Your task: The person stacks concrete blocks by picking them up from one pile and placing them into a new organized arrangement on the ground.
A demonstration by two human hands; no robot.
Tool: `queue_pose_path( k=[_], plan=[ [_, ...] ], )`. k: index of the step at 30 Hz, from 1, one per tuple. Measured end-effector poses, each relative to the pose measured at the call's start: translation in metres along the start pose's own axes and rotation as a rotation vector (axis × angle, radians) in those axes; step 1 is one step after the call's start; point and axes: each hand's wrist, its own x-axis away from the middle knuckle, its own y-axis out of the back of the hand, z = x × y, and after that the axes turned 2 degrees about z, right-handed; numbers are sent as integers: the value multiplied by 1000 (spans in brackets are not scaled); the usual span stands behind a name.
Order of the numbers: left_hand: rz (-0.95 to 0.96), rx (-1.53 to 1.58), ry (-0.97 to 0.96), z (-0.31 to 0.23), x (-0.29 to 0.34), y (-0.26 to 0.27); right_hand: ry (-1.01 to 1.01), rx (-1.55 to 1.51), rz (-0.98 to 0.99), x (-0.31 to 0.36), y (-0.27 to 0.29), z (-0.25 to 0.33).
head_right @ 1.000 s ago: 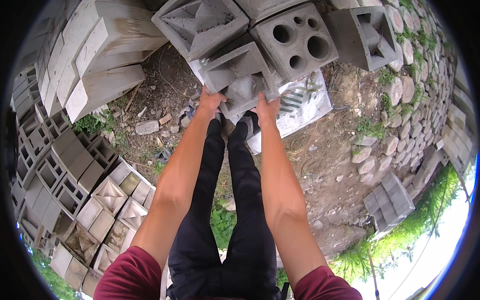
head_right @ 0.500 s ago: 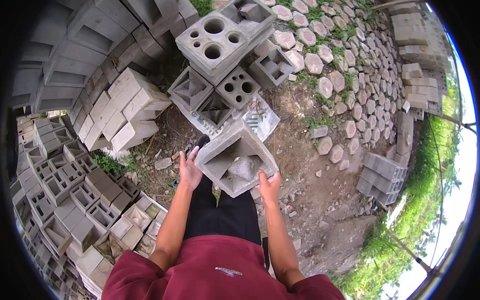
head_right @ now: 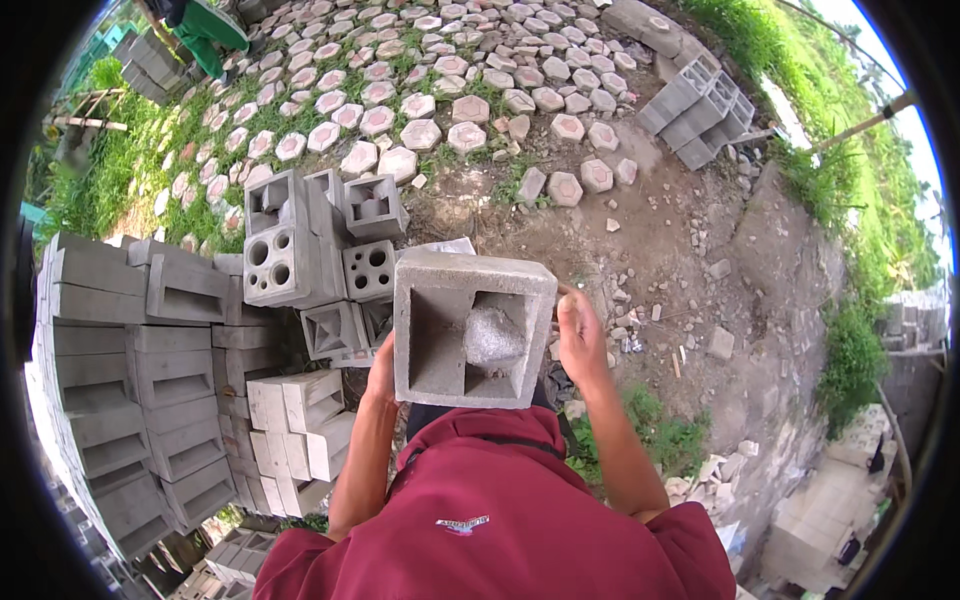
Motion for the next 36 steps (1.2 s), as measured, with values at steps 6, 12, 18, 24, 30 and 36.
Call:
queue_pose_path(
  k=[6, 12, 18, 24, 30, 36],
  plan=[
    [-11, -290, 72, 73, -89, 3, -320, -938, -181, 11, 19, -154],
    [-66, -332, 192, 126, -134, -83, -253, -1089, -297, -4, 104, -199],
    [27, -333, 220, 161, -190, -155, -291, -911, -456, -22, 194, -143],
    [185, -494, 292, 172, -232, -255, -281, -859, -623, -50, 258, -131],
    [338, -610, 346, 180, -330, -346, -270, -915, -777, -112, 321, -115],
    [505, -762, 422, 195, -457, -441, -167, -961, -939, -197, 394, -106]
  ],
)
